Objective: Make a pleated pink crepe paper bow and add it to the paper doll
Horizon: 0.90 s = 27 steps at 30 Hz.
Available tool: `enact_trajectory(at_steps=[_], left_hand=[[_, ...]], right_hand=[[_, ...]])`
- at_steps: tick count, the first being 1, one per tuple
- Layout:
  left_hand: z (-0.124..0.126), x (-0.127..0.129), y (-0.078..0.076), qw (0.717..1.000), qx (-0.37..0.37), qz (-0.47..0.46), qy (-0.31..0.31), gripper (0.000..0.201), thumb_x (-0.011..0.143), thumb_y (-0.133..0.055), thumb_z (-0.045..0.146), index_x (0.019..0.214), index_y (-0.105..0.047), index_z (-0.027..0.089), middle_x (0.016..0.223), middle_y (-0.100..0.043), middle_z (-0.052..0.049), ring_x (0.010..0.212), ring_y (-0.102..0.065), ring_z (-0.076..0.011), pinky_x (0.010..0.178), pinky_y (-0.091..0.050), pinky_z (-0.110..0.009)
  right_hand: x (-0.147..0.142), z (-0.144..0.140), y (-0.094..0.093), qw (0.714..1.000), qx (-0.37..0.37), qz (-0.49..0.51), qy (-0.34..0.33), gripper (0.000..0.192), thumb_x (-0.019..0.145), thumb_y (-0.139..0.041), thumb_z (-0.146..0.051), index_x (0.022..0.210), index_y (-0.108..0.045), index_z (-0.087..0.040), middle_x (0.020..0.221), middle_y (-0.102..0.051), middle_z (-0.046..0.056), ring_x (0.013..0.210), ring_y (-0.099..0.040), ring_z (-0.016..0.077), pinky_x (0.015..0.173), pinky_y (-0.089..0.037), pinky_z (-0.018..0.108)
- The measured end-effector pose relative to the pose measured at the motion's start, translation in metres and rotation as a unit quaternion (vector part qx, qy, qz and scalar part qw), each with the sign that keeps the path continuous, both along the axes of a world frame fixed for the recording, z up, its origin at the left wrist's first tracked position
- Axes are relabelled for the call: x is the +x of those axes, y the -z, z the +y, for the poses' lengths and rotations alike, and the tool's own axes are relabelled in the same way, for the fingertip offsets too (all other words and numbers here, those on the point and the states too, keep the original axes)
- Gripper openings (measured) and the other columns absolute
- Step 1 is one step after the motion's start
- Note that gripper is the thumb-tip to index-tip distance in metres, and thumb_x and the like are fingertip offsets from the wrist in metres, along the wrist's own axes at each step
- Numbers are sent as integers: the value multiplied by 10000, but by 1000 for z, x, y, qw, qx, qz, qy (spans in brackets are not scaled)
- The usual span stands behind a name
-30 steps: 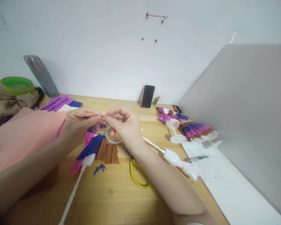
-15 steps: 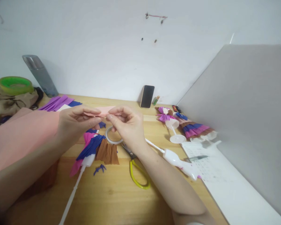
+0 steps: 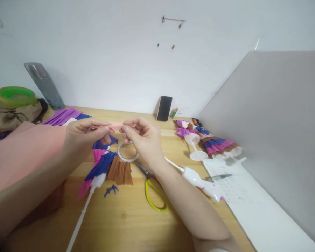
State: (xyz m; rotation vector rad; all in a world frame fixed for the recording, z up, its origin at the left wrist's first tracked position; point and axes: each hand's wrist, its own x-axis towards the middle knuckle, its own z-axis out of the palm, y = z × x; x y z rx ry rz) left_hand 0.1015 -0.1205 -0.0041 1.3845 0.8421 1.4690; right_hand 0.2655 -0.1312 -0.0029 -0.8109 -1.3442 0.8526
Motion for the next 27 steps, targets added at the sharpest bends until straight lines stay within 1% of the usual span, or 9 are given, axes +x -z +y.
enact_trajectory(at_steps=[4,9,14,20,24,27], left_hand=[[-1,1,0,1000,0,-5,-5,66,652,-771,201,695,-736,166,582,-718,-17,477,-657,-141,463,-553,-231],[-3,1,-1,1000,5,-13,-22,63,653,-771,189,694,-730,165,533,-694,-3,478,-661,-142,481,-554,-230],[-3,1,1,999,-4,-26,-23,54,678,-761,188,710,-725,162,549,-705,-5,494,-666,-137,516,-560,-234],[-6,3,0,998,-32,-50,-24,79,659,-762,166,666,-683,163,562,-713,-12,512,-672,-131,544,-557,-228],[-7,3,-3,998,-40,-38,-27,98,649,-759,172,646,-662,172,558,-707,-10,505,-666,-138,535,-551,-242],[-6,3,-2,998,-39,-30,-28,97,658,-753,190,651,-658,173,558,-705,-8,497,-662,-139,534,-551,-251]], right_hand=[[1,4,1,999,20,-3,29,96,722,-723,-223,703,-637,-186,611,-642,-26,535,-618,114,520,-517,247],[2,6,3,997,45,-4,66,79,671,-743,-188,658,-665,-189,643,-663,-15,573,-608,114,548,-502,250],[2,7,2,995,62,8,73,111,645,-756,-159,620,-654,-196,594,-657,-26,546,-603,118,527,-491,246],[3,6,1,995,52,-5,88,138,633,-779,-173,604,-646,-196,591,-656,-18,544,-590,123,521,-473,253],[5,6,1,995,45,0,86,159,623,-800,-206,603,-643,-199,612,-665,-4,553,-604,137,529,-483,270],[7,7,1,994,52,-22,88,167,627,-809,-222,607,-645,-200,617,-665,1,569,-601,141,525,-481,269]])
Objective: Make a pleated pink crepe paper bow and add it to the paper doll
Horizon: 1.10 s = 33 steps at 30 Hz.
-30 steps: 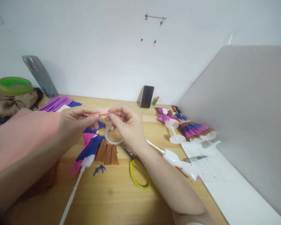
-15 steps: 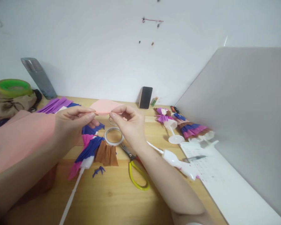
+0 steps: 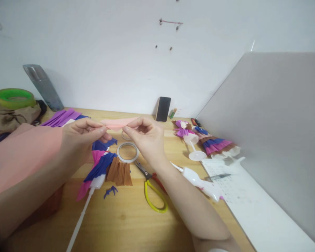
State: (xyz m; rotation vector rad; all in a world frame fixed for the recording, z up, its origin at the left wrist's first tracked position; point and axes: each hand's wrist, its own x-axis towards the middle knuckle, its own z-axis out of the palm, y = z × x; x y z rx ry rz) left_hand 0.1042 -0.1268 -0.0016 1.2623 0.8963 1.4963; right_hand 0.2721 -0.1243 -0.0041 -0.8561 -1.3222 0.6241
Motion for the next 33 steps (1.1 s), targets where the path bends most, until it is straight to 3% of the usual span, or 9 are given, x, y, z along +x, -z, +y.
enact_trajectory(at_steps=[17,23,33], left_hand=[[2,-1,3,1000,8,-4,1,100,669,-760,179,664,-661,167,583,-708,-6,533,-666,-130,571,-551,-244],[2,-1,3,1000,7,-5,3,93,658,-758,178,650,-665,172,569,-700,0,522,-660,-129,544,-542,-239],[1,-1,3,1000,2,-6,11,97,658,-756,178,644,-661,168,559,-697,-5,511,-652,-129,549,-549,-247]], right_hand=[[1,0,-1,1000,-25,11,-13,201,609,-826,-273,625,-644,-189,599,-662,-4,522,-601,129,513,-499,270],[3,-1,-4,1000,-30,-8,1,176,603,-816,-248,576,-654,-186,626,-663,8,535,-551,112,487,-438,249],[4,1,-3,998,-47,25,-39,141,576,-811,-223,543,-674,-209,605,-679,3,568,-600,137,519,-499,267]])
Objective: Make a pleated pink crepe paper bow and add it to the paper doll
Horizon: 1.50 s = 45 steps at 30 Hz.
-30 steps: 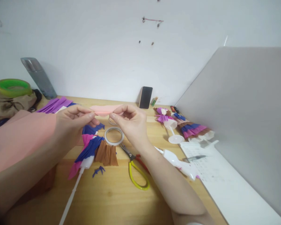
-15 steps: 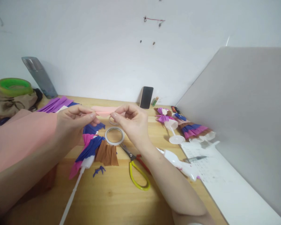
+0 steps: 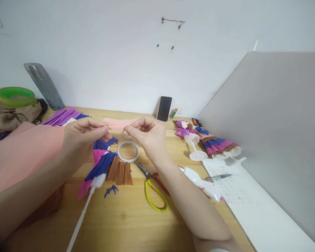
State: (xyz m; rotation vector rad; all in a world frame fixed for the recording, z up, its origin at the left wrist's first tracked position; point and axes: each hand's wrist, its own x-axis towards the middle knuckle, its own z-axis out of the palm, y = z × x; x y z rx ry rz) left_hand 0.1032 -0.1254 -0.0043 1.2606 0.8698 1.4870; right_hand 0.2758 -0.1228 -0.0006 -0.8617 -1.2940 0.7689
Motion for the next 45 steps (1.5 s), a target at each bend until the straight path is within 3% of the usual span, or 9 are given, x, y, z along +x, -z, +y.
enact_trajectory(at_steps=[7,10,15,24,33,45], left_hand=[[-2,0,-3,1000,-24,3,2,98,673,-753,172,650,-658,166,543,-692,-8,493,-642,-125,562,-540,-249],[-3,0,-3,1000,-26,4,-1,108,662,-761,171,637,-656,163,542,-691,-11,486,-637,-124,550,-533,-247],[-1,0,-2,1000,-17,4,-10,109,660,-758,169,644,-650,164,557,-702,-8,488,-646,-125,544,-541,-244],[1,0,-3,999,7,30,-28,103,644,-769,175,623,-669,172,517,-688,-1,461,-634,-119,503,-542,-224],[4,-1,0,996,61,39,-53,80,638,-784,172,639,-725,227,523,-685,19,478,-641,-128,498,-550,-234],[11,-8,4,994,78,67,-45,221,596,-833,226,806,-762,234,689,-757,-10,600,-713,-178,619,-619,-280]], right_hand=[[0,3,1,995,-69,44,-59,147,558,-785,-216,501,-651,-194,536,-652,-11,499,-577,117,546,-507,280],[0,4,2,995,-74,40,-55,160,569,-790,-222,516,-643,-189,525,-644,-15,486,-570,109,542,-501,274],[-1,3,3,999,-39,9,-10,168,555,-808,-226,547,-643,-194,602,-683,1,531,-590,123,512,-494,265],[-1,2,2,1000,15,-6,-2,166,584,-807,-207,544,-647,-211,634,-679,5,612,-617,150,572,-520,295],[1,2,8,993,89,-40,61,132,634,-797,-140,686,-687,-191,662,-669,-19,576,-572,107,535,-454,246],[7,7,7,987,143,-69,13,102,684,-807,-196,758,-739,-213,714,-704,-4,644,-618,129,581,-517,266]])
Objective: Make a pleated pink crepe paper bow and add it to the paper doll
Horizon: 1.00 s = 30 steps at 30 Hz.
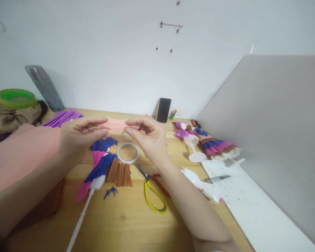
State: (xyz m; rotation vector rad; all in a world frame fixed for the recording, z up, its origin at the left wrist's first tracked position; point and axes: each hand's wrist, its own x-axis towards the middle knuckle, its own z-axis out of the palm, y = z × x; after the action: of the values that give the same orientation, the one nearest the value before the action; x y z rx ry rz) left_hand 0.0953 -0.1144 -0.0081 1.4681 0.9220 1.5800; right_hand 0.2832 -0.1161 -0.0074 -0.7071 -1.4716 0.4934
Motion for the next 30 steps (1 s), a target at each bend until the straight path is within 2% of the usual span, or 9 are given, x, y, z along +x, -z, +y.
enact_trajectory(at_steps=[3,9,15,23,27,30], left_hand=[[0,0,0,1000,-9,-5,3,238,572,-837,203,797,-762,221,719,-764,-20,600,-708,-166,608,-610,-262],[-3,0,-4,1000,-17,-15,5,206,584,-830,202,767,-736,216,616,-713,-7,575,-691,-178,606,-602,-299],[-6,3,-7,999,-18,-29,-21,170,571,-827,177,697,-715,200,648,-724,2,582,-677,-140,592,-582,-245],[-9,-3,-11,990,55,100,-83,159,631,-782,146,777,-782,210,734,-768,-3,632,-681,-134,621,-580,-234],[-9,-3,-8,981,101,128,-106,106,677,-763,163,766,-780,219,771,-772,-11,687,-697,-150,664,-583,-255],[-8,-3,-6,979,103,128,-117,88,705,-742,170,763,-774,227,776,-768,-12,692,-700,-157,659,-578,-270]], right_hand=[[0,0,0,1000,4,-4,-4,110,690,-805,-182,774,-741,-213,718,-699,-5,651,-618,124,590,-516,265],[-1,0,1,1000,2,14,-19,108,689,-799,-171,771,-747,-218,710,-697,-9,652,-626,127,594,-530,267],[-1,1,3,1000,-13,9,-7,118,687,-810,-234,788,-752,-219,751,-714,6,666,-628,139,592,-520,280],[-1,0,2,1000,5,-3,-12,140,707,-772,-133,803,-763,-235,765,-733,-5,674,-628,134,595,-503,272],[2,2,5,998,15,-52,34,126,729,-776,-179,843,-766,-232,784,-733,14,708,-620,159,642,-501,312],[4,2,7,991,37,-102,80,108,753,-775,-233,861,-771,-238,784,-738,25,762,-637,188,703,-513,352]])
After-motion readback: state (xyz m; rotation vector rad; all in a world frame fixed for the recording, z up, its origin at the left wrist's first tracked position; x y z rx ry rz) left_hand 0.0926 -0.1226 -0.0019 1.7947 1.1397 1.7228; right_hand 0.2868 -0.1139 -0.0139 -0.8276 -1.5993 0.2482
